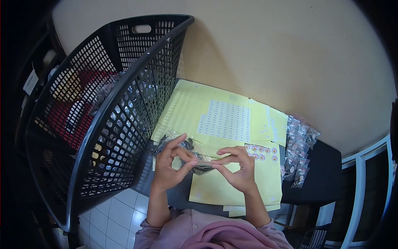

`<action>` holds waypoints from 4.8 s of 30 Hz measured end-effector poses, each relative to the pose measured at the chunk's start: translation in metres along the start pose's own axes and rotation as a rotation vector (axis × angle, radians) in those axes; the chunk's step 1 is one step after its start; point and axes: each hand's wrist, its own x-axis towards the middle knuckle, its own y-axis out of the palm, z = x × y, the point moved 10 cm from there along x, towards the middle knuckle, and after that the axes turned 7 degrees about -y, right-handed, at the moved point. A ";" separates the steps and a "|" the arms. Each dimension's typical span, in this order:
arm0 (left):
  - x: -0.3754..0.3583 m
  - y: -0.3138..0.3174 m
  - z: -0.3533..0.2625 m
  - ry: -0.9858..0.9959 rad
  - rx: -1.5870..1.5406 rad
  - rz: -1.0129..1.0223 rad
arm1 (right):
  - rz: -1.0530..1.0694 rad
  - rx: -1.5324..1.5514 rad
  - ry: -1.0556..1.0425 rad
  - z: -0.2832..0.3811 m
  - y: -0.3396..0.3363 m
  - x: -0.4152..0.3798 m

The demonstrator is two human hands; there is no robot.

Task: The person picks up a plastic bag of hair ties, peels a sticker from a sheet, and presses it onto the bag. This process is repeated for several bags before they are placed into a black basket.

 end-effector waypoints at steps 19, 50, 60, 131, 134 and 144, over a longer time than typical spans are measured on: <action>0.014 -0.007 0.159 -0.501 -1.164 -0.248 | -0.073 0.212 0.345 -0.147 0.051 0.047; 0.011 -0.006 0.172 -0.522 -1.522 -0.304 | -0.152 -0.357 0.317 -0.201 0.085 0.027; 0.011 -0.009 0.172 -0.505 -1.518 -0.307 | -0.173 -0.309 0.309 -0.199 0.084 0.026; -0.006 0.062 0.044 -0.216 -0.097 -0.162 | -0.391 -0.204 0.336 -0.036 -0.016 -0.022; -0.008 0.068 0.046 -0.211 -0.262 -0.129 | -0.429 -0.119 0.330 -0.039 -0.020 -0.027; 0.000 0.093 0.060 -0.317 -0.248 -0.081 | -0.619 -0.200 0.367 -0.057 -0.068 -0.072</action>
